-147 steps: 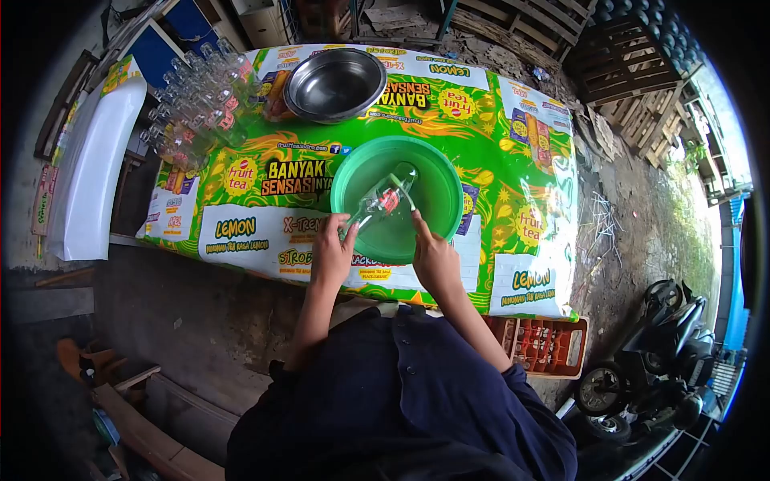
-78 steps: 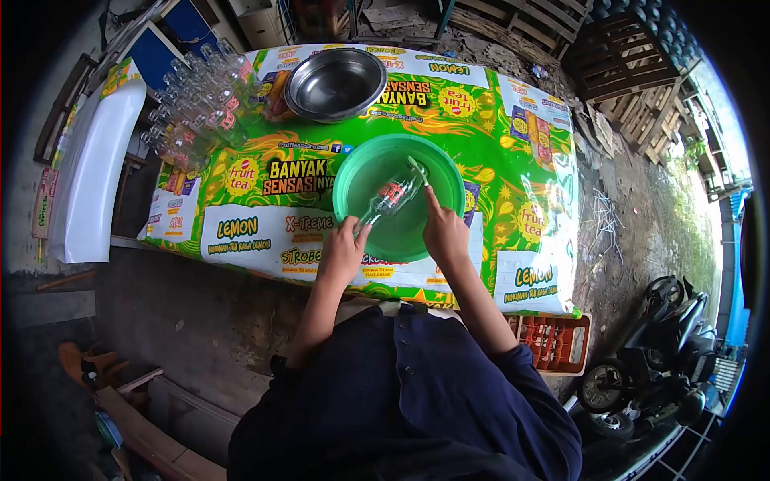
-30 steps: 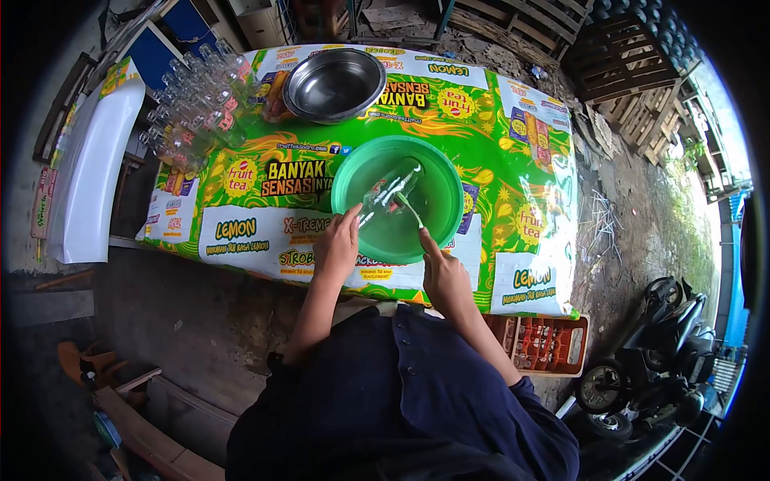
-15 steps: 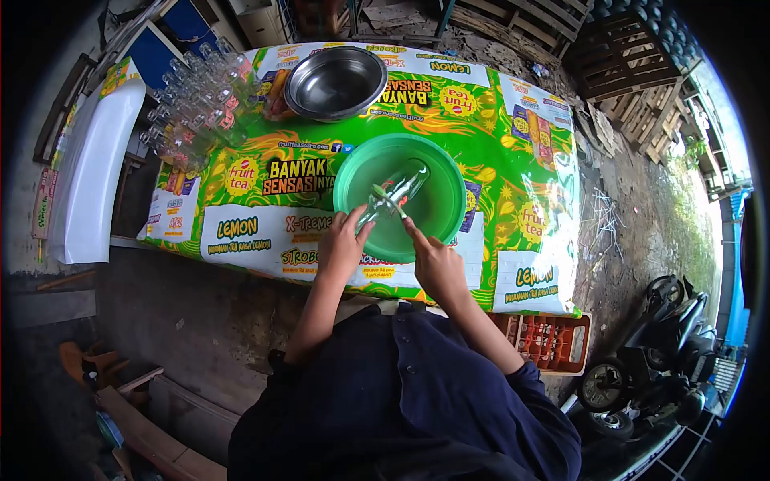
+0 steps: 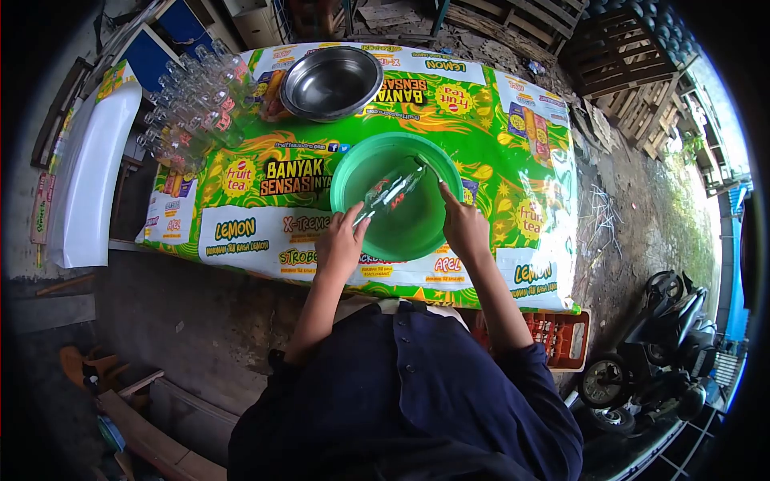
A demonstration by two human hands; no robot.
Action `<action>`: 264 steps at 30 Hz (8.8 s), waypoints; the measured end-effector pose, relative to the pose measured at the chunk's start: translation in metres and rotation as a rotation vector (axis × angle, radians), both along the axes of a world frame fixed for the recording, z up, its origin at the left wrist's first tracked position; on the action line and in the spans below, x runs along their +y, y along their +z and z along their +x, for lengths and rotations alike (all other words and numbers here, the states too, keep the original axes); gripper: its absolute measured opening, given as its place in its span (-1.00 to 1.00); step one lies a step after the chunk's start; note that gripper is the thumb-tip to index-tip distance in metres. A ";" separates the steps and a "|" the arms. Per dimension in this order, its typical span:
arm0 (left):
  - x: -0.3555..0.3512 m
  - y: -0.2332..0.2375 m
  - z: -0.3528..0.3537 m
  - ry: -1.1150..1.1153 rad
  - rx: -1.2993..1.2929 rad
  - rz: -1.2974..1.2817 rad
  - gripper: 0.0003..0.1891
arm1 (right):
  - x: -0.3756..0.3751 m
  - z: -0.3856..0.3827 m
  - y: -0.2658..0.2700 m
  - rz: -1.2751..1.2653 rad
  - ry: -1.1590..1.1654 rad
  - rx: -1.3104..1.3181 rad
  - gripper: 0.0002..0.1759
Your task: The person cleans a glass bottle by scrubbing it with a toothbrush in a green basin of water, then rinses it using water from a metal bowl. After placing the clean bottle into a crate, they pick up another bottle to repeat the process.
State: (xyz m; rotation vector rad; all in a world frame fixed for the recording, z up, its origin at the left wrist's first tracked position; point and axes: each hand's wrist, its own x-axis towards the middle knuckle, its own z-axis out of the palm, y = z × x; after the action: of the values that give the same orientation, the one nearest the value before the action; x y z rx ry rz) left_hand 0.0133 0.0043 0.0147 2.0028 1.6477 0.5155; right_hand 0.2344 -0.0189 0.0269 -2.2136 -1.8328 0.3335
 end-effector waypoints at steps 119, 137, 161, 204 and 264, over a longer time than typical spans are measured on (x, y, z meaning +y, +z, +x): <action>0.013 -0.005 0.000 -0.082 0.232 0.215 -0.71 | -0.041 -0.041 -0.007 0.148 0.290 0.072 -0.35; 0.011 0.006 0.011 -0.148 0.362 0.118 -0.58 | -0.036 -0.015 0.000 -0.012 0.110 0.124 -0.47; 0.022 -0.005 0.013 -0.165 0.288 0.021 -0.63 | -0.046 -0.025 -0.010 0.088 0.269 0.081 -0.34; 0.033 -0.005 0.016 -0.223 0.273 -0.135 -0.46 | -0.035 -0.045 -0.011 0.034 0.114 0.148 -0.33; 0.052 -0.047 0.009 0.031 -1.436 0.033 -0.44 | -0.055 -0.017 0.011 -0.189 -0.104 0.060 -0.55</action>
State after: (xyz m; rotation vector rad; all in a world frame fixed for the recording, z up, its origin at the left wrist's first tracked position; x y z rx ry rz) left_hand 0.0219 0.0563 -0.0324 0.9945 0.7050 1.4981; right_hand 0.2178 -0.0734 0.0381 -2.3842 -1.7113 0.5671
